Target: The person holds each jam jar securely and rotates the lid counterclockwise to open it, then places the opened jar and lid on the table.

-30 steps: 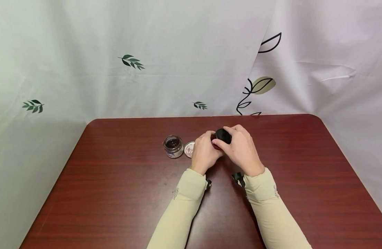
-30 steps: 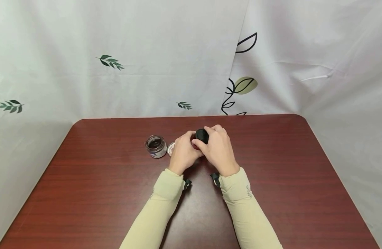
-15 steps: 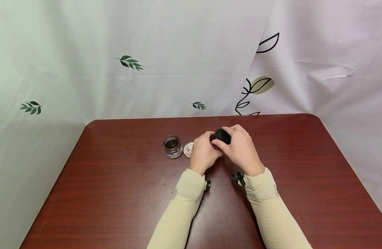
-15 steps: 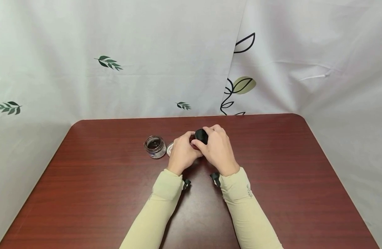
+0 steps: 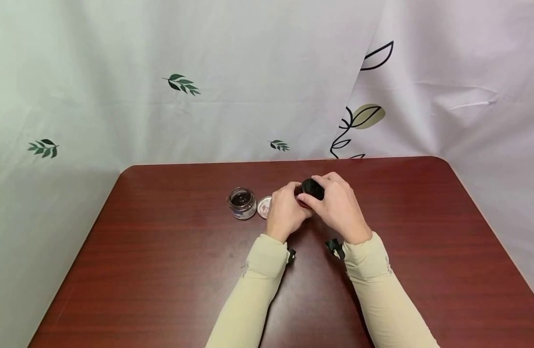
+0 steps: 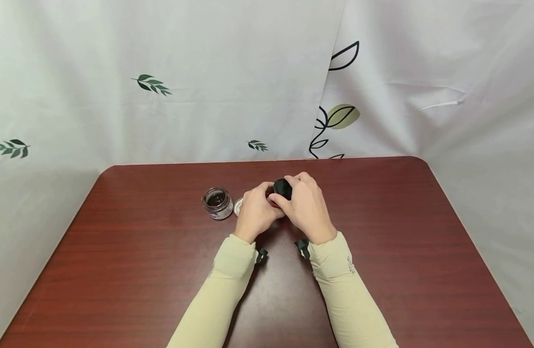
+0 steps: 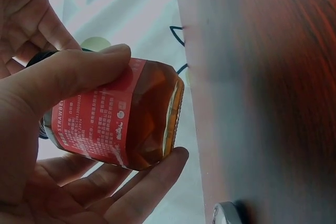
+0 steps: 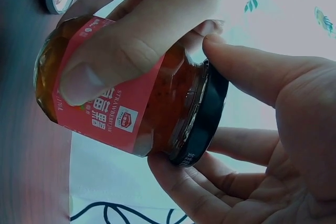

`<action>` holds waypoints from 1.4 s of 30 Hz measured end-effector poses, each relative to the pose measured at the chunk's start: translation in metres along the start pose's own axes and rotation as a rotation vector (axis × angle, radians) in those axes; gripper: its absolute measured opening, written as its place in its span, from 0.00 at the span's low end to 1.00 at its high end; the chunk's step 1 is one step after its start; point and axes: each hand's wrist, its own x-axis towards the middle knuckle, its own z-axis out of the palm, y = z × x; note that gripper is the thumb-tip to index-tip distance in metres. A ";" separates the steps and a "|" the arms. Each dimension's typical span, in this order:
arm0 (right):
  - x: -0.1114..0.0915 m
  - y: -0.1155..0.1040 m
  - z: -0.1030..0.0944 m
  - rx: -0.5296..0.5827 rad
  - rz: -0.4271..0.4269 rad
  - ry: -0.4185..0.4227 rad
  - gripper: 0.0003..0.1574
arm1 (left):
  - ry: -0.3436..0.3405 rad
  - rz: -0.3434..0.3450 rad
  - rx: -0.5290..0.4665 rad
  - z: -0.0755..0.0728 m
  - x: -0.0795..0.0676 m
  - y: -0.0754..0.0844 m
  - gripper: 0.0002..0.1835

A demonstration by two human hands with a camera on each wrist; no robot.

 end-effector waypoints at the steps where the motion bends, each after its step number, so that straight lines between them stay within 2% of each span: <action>1: 0.000 0.000 0.000 -0.001 -0.002 0.000 0.33 | -0.002 -0.002 -0.001 0.000 0.000 0.000 0.27; 18: 0.002 -0.001 0.000 -0.005 -0.022 0.006 0.33 | -0.022 -0.014 0.005 -0.003 0.002 0.001 0.27; 42: 0.002 0.000 -0.009 0.016 -0.015 -0.065 0.35 | -0.057 -0.005 0.008 -0.004 0.001 0.001 0.29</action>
